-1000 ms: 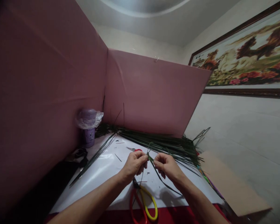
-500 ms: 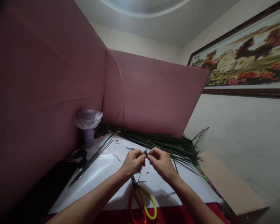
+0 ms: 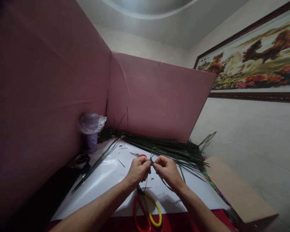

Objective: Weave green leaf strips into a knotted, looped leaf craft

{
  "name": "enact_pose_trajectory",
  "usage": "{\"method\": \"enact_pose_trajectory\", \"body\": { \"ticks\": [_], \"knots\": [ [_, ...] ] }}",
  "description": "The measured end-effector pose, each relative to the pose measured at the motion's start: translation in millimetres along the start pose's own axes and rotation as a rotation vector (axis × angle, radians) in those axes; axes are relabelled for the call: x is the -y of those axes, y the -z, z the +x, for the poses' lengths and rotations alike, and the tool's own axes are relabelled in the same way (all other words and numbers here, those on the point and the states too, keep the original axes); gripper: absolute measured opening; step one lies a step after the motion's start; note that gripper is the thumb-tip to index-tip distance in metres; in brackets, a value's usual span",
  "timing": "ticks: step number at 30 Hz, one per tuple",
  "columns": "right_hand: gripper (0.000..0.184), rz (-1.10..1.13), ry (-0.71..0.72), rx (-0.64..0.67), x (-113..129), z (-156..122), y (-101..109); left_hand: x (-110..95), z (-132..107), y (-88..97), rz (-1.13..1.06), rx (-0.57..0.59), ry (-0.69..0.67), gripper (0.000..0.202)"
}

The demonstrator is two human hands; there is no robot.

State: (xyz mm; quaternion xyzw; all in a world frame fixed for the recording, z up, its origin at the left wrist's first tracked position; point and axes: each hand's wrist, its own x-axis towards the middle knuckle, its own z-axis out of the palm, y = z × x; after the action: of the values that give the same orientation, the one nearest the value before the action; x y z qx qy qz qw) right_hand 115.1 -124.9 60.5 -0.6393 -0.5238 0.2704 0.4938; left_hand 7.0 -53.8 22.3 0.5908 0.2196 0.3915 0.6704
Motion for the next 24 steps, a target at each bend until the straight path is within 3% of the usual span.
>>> {"method": "enact_pose_trajectory", "body": {
  "ticks": [5,13,24],
  "knots": [
    [0.03,0.045,-0.064,0.016,8.2,-1.9,3.2,-3.8,-0.2,-0.1,-0.104,0.041,-0.004,0.022],
    [0.023,-0.074,-0.023,-0.015,4.8,5.4,8.9,-7.5,-1.7,4.5,-0.154,0.139,0.019,0.023],
    [0.024,-0.125,0.002,-0.011,10.3,-1.2,2.8,-5.0,-2.0,4.7,-0.131,0.121,0.014,0.032]
  ]
}}
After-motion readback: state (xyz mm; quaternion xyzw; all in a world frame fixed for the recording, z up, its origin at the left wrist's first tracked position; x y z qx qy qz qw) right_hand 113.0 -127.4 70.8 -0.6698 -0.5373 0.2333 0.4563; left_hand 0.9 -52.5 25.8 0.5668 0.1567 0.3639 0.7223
